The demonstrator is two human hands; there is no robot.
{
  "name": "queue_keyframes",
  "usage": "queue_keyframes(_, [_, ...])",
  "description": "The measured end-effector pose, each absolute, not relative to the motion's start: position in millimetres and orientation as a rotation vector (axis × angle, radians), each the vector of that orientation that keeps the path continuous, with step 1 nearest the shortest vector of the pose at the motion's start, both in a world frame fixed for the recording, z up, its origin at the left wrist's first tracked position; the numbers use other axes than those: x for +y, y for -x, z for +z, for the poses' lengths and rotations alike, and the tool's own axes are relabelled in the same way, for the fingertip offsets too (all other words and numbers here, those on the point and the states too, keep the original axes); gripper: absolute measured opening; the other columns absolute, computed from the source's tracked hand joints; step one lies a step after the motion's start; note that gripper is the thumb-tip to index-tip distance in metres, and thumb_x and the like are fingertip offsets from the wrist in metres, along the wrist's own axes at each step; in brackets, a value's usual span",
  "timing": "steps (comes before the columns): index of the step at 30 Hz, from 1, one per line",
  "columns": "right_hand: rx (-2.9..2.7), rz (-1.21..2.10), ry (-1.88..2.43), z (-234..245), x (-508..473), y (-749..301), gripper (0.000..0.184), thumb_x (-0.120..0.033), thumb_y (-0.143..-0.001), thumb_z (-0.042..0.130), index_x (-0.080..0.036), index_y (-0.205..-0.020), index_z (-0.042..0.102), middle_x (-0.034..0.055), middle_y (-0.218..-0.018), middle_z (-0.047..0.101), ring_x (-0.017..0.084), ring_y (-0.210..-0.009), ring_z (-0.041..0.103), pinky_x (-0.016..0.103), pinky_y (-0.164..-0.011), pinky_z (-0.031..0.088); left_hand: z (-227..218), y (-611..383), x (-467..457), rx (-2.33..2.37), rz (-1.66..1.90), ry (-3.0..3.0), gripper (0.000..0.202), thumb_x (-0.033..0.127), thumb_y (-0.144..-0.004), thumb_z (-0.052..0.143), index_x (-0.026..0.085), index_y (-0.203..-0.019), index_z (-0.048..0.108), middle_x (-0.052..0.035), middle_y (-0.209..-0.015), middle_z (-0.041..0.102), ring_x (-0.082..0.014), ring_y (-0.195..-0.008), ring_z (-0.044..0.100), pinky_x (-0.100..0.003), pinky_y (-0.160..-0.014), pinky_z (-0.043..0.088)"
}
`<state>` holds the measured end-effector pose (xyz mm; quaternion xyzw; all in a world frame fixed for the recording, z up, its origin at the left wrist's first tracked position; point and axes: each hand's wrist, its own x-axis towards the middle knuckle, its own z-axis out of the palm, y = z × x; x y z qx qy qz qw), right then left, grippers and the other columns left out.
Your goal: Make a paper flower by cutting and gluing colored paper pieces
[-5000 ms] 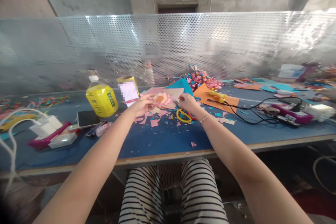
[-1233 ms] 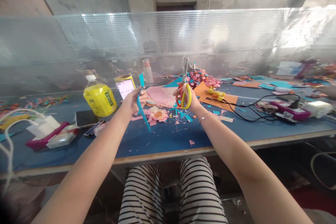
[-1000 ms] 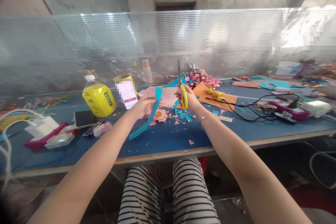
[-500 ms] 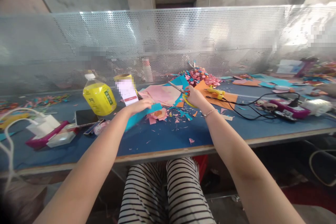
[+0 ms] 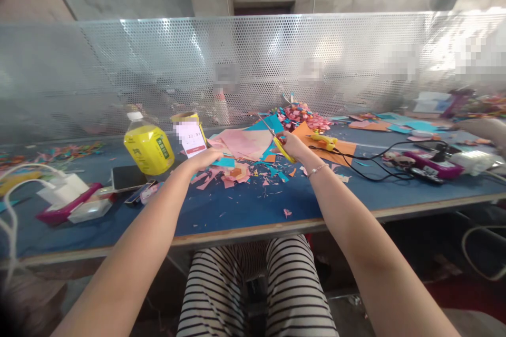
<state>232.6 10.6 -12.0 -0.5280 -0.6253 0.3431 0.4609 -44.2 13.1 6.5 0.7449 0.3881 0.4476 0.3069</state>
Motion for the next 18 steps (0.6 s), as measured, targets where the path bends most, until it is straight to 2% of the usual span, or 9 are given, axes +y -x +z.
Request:
queue_keyframes(3, [-1.513, 1.062, 1.236, -6.2, 1.0, -225.3, 0.053, -0.018, -0.049, 0.073, -0.017, -0.096, 0.048, -0.0031, -0.070, 0.054, 0.007, -0.054, 0.050, 0.020, -0.049, 0.044, 16.3, 37.5, 5.3, 0.990, 0.885, -2.110, 0.019, 0.012, -0.055, 0.045, 0.019, -0.038, 0.041, 0.0023, -0.044, 0.041, -0.0104, -0.045, 0.037, -0.025, -0.047, 0.033])
queue_keyframes(6, [-1.577, 1.178, 1.176, -1.3, -8.6, -218.2, 0.054, -0.017, -0.051, 0.072, -0.019, -0.100, 0.049, 0.0001, -0.080, 0.056, 0.007, -0.057, 0.052, 0.020, -0.049, 0.045, 18.4, 24.6, -8.6, 0.840, 0.881, -2.221, 0.016, 0.012, -0.059, 0.043, 0.018, -0.045, 0.046, 0.0004, -0.055, 0.049, -0.0114, -0.054, 0.047, -0.026, -0.054, 0.039])
queue_keyframes(8, [-1.635, 1.211, 1.098, -0.1, -13.1, -213.7, 0.054, -0.017, -0.051, 0.071, -0.021, -0.100, 0.049, 0.0000, -0.082, 0.055, 0.007, -0.059, 0.052, 0.020, -0.050, 0.046, 14.3, 13.6, -18.0, 0.741, 0.901, -2.357, 0.011, 0.011, -0.059, 0.049, 0.018, -0.053, 0.055, -0.0035, -0.083, 0.060, -0.0150, -0.074, 0.056, -0.029, -0.067, 0.044])
queue_keyframes(9, [-1.658, 1.226, 1.048, 0.0, -14.8, -211.5, 0.054, -0.017, -0.051, 0.070, -0.021, -0.100, 0.049, -0.0005, -0.081, 0.055, 0.008, -0.061, 0.052, 0.020, -0.052, 0.046, 11.0, 8.2, -21.6, 0.724, 0.916, -2.417, 0.009, 0.012, -0.059, 0.052, 0.018, -0.056, 0.058, -0.0052, -0.097, 0.060, -0.0172, -0.084, 0.057, -0.031, -0.073, 0.045])
queue_keyframes(11, [-1.682, 1.259, 0.946, -0.6, -17.2, -207.2, 0.052, -0.017, -0.051, 0.069, -0.021, -0.099, 0.049, -0.0013, -0.080, 0.054, 0.008, -0.065, 0.052, 0.019, -0.054, 0.045, 3.7, -1.1, -25.9, 0.753, 0.980, -2.476, 0.008, 0.014, -0.062, 0.056, 0.019, -0.063, 0.062, -0.0082, -0.113, 0.055, -0.0205, -0.096, 0.055, -0.035, -0.081, 0.044])
queue_keyframes(14, [-1.700, 1.300, 0.842, -2.0, -19.2, -201.2, 0.051, -0.016, -0.051, 0.069, -0.020, -0.098, 0.050, -0.0016, -0.079, 0.056, 0.010, -0.070, 0.054, 0.020, -0.058, 0.045, -5.0, -10.0, -25.5, 0.770, 1.035, -2.512, 0.009, 0.019, -0.069, 0.056, 0.019, -0.070, 0.065, -0.0101, -0.114, 0.055, -0.0216, -0.099, 0.055, -0.038, -0.086, 0.043])
queue_keyframes(18, [-1.714, 1.346, 0.791, -4.4, -19.6, -196.2, 0.055, -0.016, -0.050, 0.070, -0.020, -0.101, 0.049, -0.0029, -0.077, 0.057, 0.010, -0.072, 0.055, 0.022, -0.065, 0.046, -7.6, -15.4, -22.2, 0.770, 1.083, -2.511, 0.017, 0.015, -0.072, 0.052, 0.021, -0.079, 0.067, -0.0071, -0.097, 0.064, -0.0189, -0.092, 0.059, -0.034, -0.082, 0.045])
